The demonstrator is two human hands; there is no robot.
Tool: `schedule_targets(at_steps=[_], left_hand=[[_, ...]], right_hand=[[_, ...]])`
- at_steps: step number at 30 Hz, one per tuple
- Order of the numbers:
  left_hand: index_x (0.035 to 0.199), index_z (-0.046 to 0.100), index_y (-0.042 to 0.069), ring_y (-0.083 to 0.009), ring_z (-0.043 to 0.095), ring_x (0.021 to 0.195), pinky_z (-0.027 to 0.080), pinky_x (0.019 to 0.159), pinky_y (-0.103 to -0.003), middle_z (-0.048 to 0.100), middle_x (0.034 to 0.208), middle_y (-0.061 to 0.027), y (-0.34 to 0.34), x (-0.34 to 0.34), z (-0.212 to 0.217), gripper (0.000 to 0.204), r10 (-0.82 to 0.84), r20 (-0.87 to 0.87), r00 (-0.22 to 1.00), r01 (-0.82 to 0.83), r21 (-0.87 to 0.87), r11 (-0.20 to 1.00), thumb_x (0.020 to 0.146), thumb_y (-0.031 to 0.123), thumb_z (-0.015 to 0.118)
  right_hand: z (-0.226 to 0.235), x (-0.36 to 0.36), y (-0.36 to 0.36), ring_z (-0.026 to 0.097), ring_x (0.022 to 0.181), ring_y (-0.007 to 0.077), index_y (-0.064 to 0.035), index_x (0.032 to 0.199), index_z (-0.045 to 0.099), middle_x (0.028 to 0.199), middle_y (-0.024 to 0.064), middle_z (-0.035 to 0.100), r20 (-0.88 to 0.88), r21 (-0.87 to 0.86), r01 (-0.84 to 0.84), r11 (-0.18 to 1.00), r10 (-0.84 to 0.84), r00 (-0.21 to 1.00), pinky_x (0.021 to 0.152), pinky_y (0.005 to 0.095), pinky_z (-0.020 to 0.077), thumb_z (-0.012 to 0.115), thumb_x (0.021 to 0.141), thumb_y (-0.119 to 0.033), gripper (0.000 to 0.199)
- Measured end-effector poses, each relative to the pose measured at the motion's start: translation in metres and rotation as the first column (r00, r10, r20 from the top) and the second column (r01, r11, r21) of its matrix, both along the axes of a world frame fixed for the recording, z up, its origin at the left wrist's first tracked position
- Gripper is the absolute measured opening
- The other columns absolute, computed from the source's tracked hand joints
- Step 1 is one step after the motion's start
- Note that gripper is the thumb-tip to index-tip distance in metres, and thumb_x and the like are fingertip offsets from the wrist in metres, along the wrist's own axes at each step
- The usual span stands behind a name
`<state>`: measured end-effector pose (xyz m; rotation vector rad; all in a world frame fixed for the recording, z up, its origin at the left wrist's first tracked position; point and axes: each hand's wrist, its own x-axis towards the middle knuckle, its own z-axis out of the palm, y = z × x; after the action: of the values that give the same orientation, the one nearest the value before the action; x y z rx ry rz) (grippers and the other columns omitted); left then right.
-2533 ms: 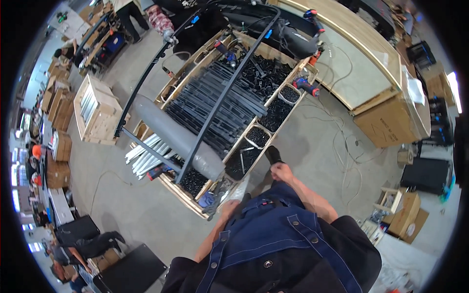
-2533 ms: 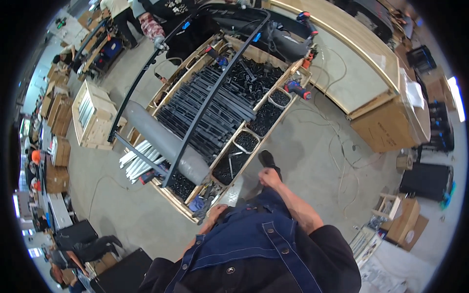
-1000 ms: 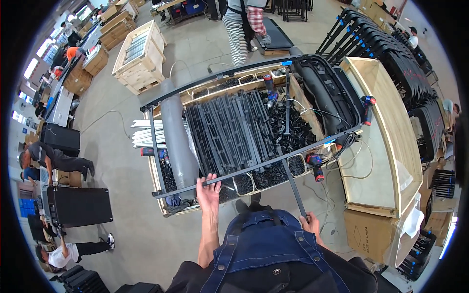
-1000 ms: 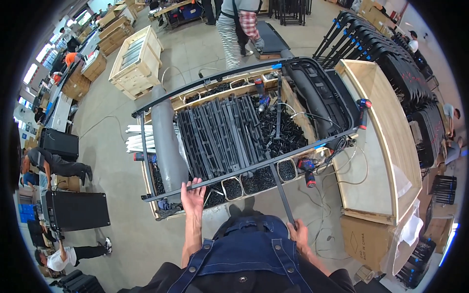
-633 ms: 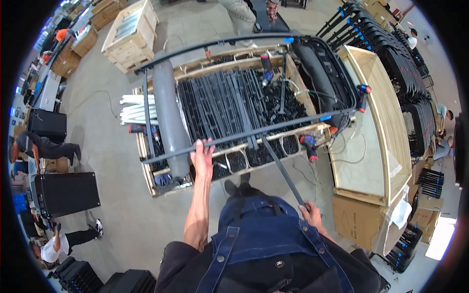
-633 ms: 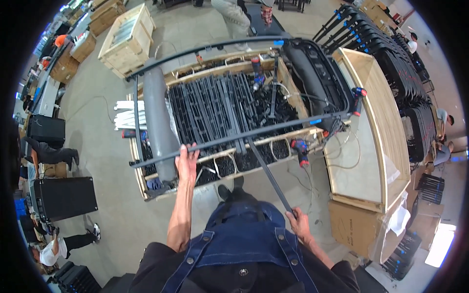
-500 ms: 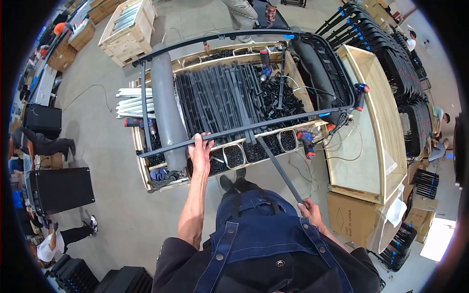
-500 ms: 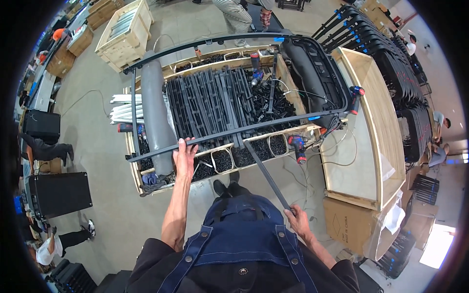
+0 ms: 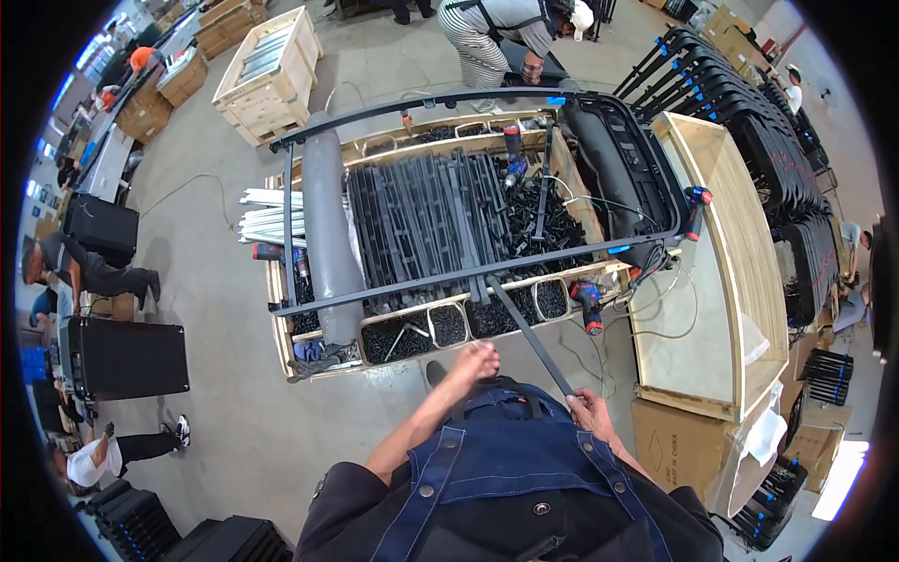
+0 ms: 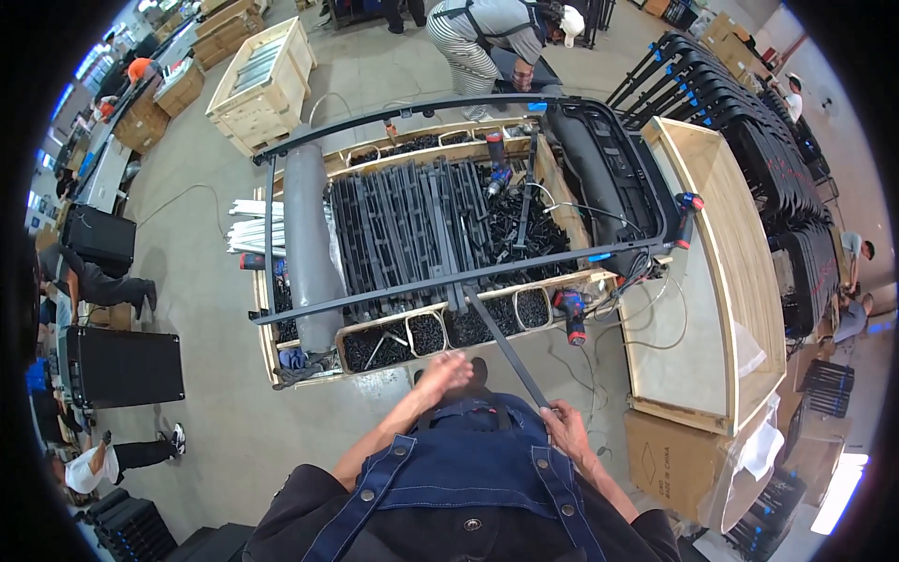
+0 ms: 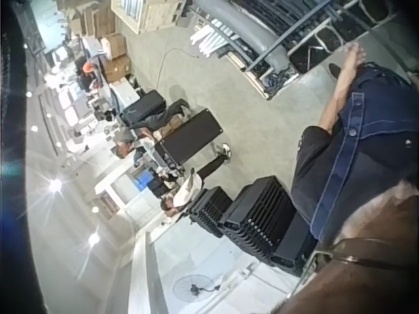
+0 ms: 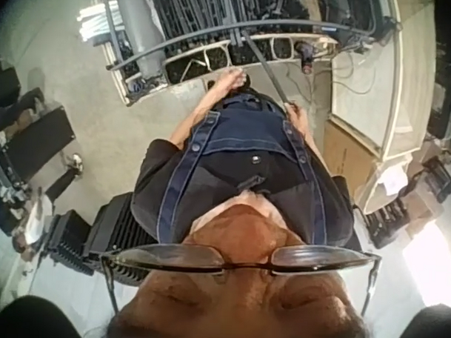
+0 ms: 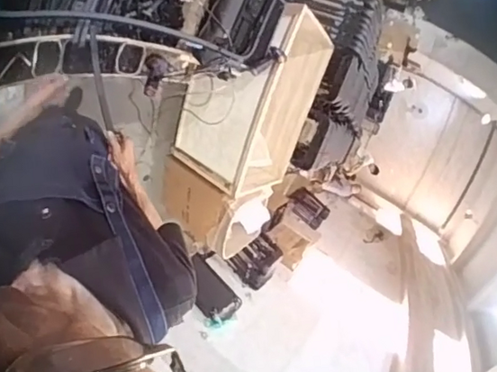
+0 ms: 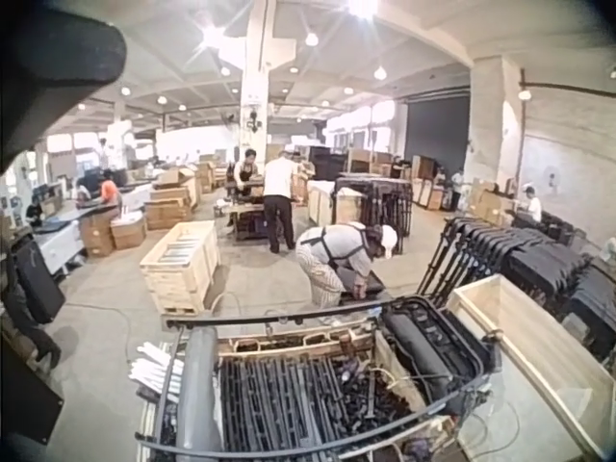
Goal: Assembling various components of treadmills, including the frame and internal parts, using power tools in a factory workshop.
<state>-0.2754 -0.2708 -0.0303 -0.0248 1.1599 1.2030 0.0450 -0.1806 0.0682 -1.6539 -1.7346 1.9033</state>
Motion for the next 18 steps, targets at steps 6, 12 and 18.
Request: schedule_targets(at_steps=[6, 12, 18], left_hand=[[0.117, 0.059, 0.009, -0.0158, 0.07, 0.091, 0.058, 0.079, -0.031, 0.071, 0.106, -0.0074, 0.031, 0.016, -0.004, 0.038, -0.09, -0.003, 0.996, 0.09, -0.034, 0.995, 0.101, 0.044, 0.064], [0.15, 0.035, 0.005, -0.0306, 0.064, 0.114, 0.047, 0.104, -0.05, 0.063, 0.131, -0.0189, 0.052, 0.008, -0.012, 0.08, 0.307, 0.145, 0.941, -0.305, -0.034, 0.952, 0.1, 0.065, 0.05], [0.119, 0.051, 0.009, -0.0228, 0.07, 0.087, 0.058, 0.076, -0.036, 0.072, 0.114, -0.0184, 0.033, 0.0, -0.002, 0.039, 0.554, -0.14, 0.821, -0.563, -0.039, 0.825, 0.106, 0.046, 0.052]], right_hand=[[0.003, 0.016, 0.049, 0.05, 0.049, 0.0077, -0.001, 0.11, 0.064, 0.064, 0.0009, 0.058, -0.039, -0.056, -0.079, 0.995, 0.077, 0.996, 0.043, 0.0258, 0.0399, 0.069, 0.099, -0.03, 0.031], [0.047, 0.028, 0.111, 0.055, 0.053, 0.0062, -0.0006, 0.106, 0.069, 0.067, 0.0012, 0.063, -0.005, -0.252, -0.222, 0.942, 0.228, 0.974, 0.047, 0.022, 0.0387, 0.07, 0.098, -0.029, 0.03], [0.037, 0.032, 0.15, 0.057, 0.054, 0.0078, -0.0004, 0.112, 0.07, 0.067, 0.0019, 0.064, -0.072, -0.312, -0.429, 0.848, 0.43, 0.9, 0.049, 0.023, 0.0436, 0.073, 0.096, -0.033, 0.037]])
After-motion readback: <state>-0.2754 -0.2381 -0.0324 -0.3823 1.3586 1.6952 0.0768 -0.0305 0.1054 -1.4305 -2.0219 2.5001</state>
